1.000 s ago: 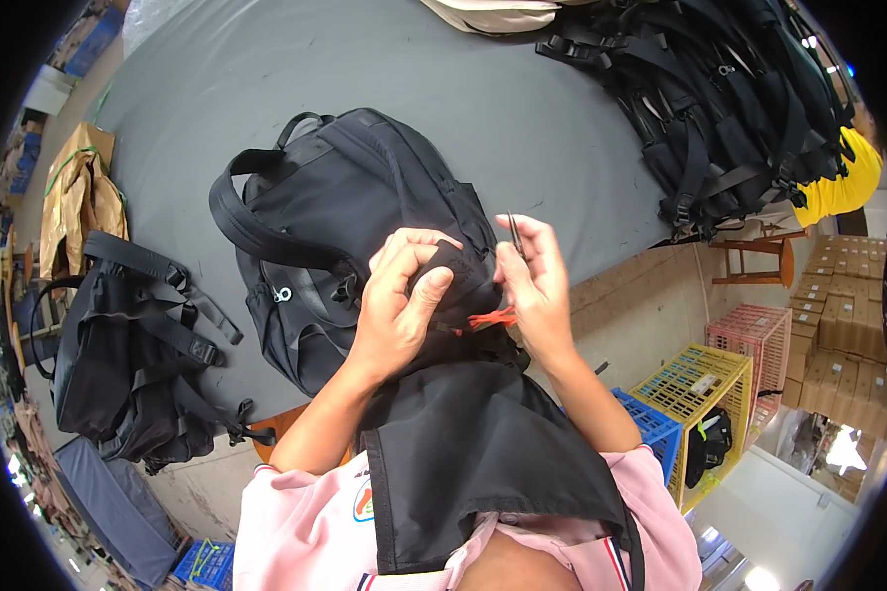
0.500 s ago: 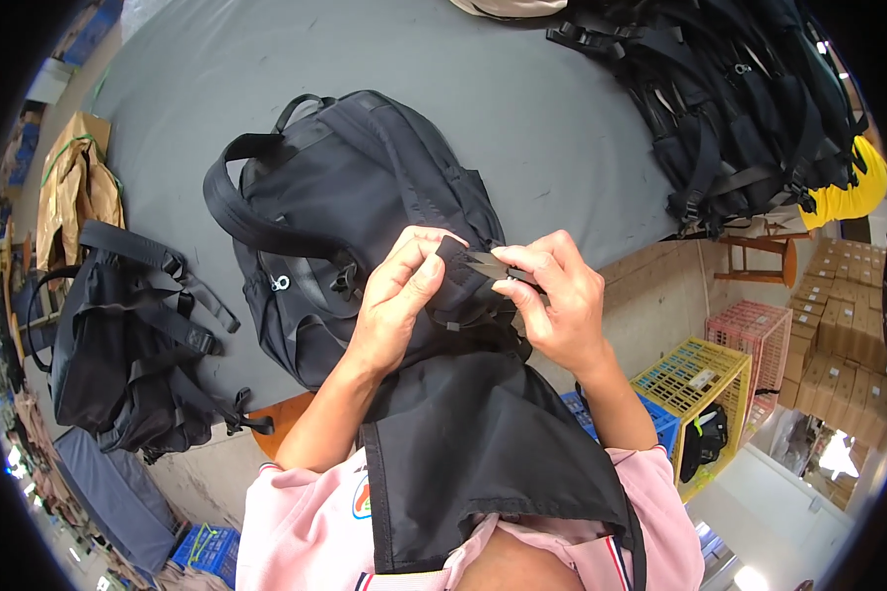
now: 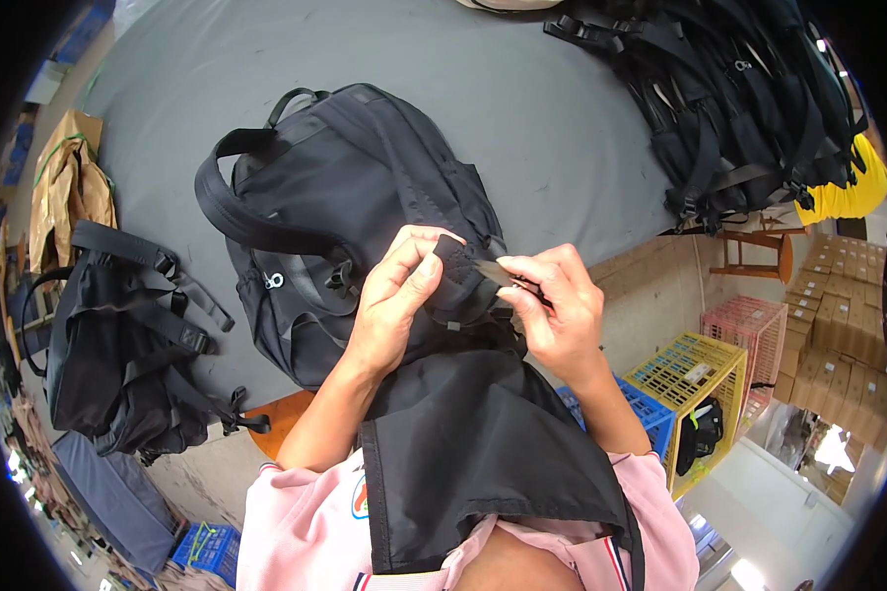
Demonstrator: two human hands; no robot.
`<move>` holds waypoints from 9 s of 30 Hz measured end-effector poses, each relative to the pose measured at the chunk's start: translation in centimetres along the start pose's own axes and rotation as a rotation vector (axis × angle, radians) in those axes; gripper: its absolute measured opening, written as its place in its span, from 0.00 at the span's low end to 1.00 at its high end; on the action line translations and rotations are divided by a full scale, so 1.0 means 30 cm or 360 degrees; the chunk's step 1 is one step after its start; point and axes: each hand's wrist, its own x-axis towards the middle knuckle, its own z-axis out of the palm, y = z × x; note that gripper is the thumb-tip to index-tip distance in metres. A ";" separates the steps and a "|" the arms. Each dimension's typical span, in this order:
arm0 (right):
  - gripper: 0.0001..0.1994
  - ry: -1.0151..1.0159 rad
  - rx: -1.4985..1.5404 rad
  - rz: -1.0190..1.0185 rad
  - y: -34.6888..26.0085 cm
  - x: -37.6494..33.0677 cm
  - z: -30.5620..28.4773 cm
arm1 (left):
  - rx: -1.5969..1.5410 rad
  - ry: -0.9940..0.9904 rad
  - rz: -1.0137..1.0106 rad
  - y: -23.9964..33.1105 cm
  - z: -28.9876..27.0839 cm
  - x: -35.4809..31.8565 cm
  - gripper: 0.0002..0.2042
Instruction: Trimming loose threads from backpacks using a small hand tool.
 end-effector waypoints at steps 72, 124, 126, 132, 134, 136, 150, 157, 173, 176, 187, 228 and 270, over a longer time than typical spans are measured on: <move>0.26 0.1046 0.0834 -0.0059 0.171 0.354 -0.322 | 0.0487 0.0347 0.1067 0.380 -0.157 0.275 0.35; 0.08 -0.0612 0.1086 0.0895 0.231 0.158 -0.088 | 0.3263 0.2032 -0.0703 0.621 -0.724 -0.316 0.44; 0.09 -0.0846 0.1138 0.0889 0.136 0.175 -0.007 | 0.3344 0.2192 -0.1024 0.660 -0.816 -0.501 0.51; 0.09 -0.1201 0.1106 0.0818 0.014 0.149 0.160 | 0.3270 0.1770 -0.0623 0.742 -0.977 -0.653 0.30; 0.09 -0.1318 0.1058 0.0874 -0.002 0.134 0.175 | 0.3556 0.1624 -0.0087 0.656 -1.046 -0.626 0.16; 0.10 -0.1413 0.0985 0.0906 0.006 0.134 0.189 | 0.3259 0.1853 0.0244 0.532 -1.040 -0.530 0.14; 0.19 -0.0716 0.1000 0.1116 0.119 0.193 0.431 | 0.1994 0.0979 0.0662 -0.001 -0.312 -0.158 0.14; 0.23 -0.0294 0.1023 0.0947 0.237 0.167 0.377 | 0.3130 0.2636 0.0201 0.431 -0.910 -0.690 0.20; 0.35 -0.0158 0.1023 0.1004 0.345 0.208 0.422 | 0.2632 0.1980 0.0265 0.029 -0.612 -0.585 0.18; 0.32 -0.0039 0.1084 0.1017 0.368 0.226 0.356 | 0.2601 0.1833 0.0093 0.022 -0.489 -0.558 0.26; 0.24 -0.0376 0.0764 0.1102 0.239 0.264 -0.086 | 0.2659 0.1287 -0.0187 0.354 -0.376 -0.506 0.26; 0.11 -0.0112 0.0530 0.1092 0.736 0.574 0.227 | 0.2170 -0.1242 -0.0589 0.031 -0.109 1.196 0.14; 0.09 0.0067 -0.0421 0.0333 0.566 0.621 0.270 | 0.0433 -0.0239 -0.0393 -0.091 -0.227 1.030 0.18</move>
